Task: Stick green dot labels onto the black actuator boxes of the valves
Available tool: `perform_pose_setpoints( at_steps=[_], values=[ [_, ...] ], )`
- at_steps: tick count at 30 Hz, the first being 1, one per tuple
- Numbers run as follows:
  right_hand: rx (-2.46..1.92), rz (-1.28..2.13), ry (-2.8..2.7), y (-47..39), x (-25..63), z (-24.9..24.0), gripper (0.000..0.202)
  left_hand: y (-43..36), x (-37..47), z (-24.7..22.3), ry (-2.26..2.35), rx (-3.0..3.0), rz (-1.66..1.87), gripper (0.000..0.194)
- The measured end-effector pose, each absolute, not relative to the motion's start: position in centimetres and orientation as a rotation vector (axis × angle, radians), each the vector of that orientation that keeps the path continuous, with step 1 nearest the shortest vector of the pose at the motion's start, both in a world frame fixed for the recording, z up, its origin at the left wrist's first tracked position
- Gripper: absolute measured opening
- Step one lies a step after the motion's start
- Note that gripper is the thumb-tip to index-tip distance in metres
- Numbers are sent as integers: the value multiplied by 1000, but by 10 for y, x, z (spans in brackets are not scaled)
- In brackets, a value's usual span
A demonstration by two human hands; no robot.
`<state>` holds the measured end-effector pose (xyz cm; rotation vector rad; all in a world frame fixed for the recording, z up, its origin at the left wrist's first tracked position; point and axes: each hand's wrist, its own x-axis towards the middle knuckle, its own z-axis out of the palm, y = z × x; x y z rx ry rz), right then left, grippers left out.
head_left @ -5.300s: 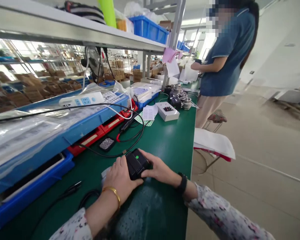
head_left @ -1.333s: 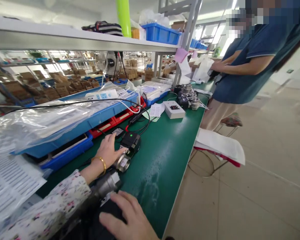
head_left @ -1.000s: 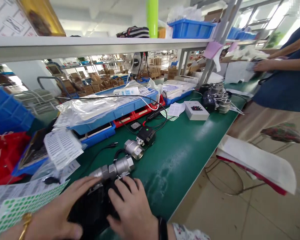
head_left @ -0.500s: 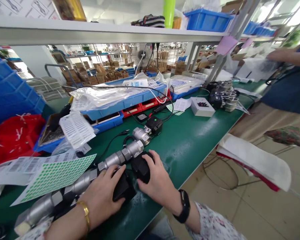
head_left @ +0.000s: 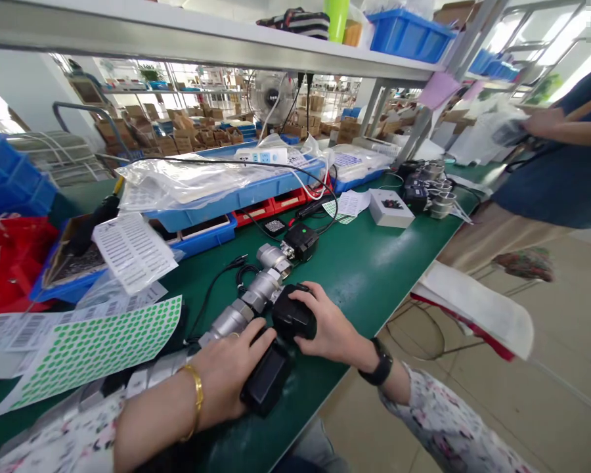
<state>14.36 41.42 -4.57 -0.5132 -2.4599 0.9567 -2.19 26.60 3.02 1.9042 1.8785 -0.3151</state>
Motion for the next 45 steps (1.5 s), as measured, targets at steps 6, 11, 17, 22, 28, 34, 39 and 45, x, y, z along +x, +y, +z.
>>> perform_pose_setpoints(
  at_steps=[6, 11, 17, 22, 28, 34, 39, 45],
  values=[
    [-325, 840, -2671, 474, 136, -38, 73, 313, 1, 15, 1966, 1910, -170, 85],
    [-247, 515, -2748, 521, 116, -47, 69, 355, 15, 2, 2165, 1793, 2, 94],
    [-445, 362, -2454, 502, 113, -50, 40, 318, -36, 56, 2046, 1838, 72, 77],
    [-329, 689, -2158, 394, 128, -33, 17, 157, -122, 108, 2746, 1362, 508, 44],
    [46, 706, -2500, 255, 115, -26, 45, -35, -118, 79, 2881, 821, 540, 59],
    [-334, 469, -2611, 218, 81, -18, 50, -47, -85, 4, 2704, 1290, 384, 98],
    [-57, 361, -2582, 237, 93, -28, 42, -34, -97, 1, 2585, 1613, 230, 95],
    [492, 57, -2430, 296, 114, -56, 50, -11, -68, -13, 2486, 1980, 357, 59]
  ],
)
